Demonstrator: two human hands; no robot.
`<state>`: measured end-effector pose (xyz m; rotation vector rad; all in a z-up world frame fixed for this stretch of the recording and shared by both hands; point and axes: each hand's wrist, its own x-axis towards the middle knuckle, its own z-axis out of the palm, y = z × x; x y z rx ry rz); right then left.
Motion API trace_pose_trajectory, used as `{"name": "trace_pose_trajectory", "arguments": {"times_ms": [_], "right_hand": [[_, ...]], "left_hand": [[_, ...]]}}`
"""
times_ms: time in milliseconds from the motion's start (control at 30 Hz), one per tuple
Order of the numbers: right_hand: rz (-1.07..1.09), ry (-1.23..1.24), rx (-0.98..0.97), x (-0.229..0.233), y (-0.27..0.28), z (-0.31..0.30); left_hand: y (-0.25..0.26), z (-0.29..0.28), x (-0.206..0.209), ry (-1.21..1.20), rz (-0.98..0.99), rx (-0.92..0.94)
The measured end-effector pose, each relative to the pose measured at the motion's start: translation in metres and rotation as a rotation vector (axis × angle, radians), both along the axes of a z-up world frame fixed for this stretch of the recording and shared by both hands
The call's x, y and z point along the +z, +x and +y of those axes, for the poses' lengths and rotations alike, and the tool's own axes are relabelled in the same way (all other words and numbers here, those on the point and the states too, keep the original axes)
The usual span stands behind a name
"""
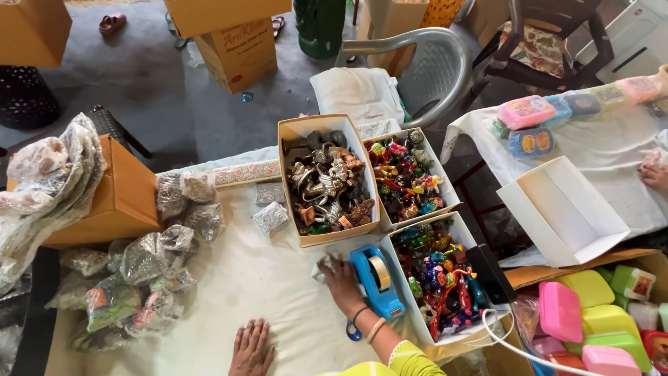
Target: The person wraps small decorative items in bubble wrap on a table. They use scissors to cut the bubble wrap and a tape dispenser to seal the wrapped items. The person places the wrapped items into a pile on the table.
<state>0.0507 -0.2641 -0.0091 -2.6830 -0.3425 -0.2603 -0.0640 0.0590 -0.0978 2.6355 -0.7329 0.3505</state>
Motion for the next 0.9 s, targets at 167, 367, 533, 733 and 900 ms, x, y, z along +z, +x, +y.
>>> {"name": "trace_pose_trajectory", "arguments": {"times_ms": [167, 367, 533, 733, 900], "right_hand": [[0.226, 0.491, 0.101, -0.004, 0.008, 0.015], [0.072, 0.456, 0.123, 0.047, -0.003, 0.022], [0.121, 0.133, 0.152, 0.004, -0.022, 0.004], [0.172, 0.108, 0.033, 0.008, -0.001, -0.003], [-0.067, 0.222, 0.040, 0.060, 0.004, 0.007]], "left_hand": [[0.001, -0.001, 0.007, 0.010, -0.008, 0.011], [-0.001, -0.002, 0.006, 0.005, 0.012, 0.022], [-0.003, -0.002, 0.009, 0.017, 0.029, 0.031], [0.003, 0.000, -0.006, -0.029, -0.084, -0.001], [0.001, 0.001, -0.022, 0.004, -0.014, 0.028]]}}
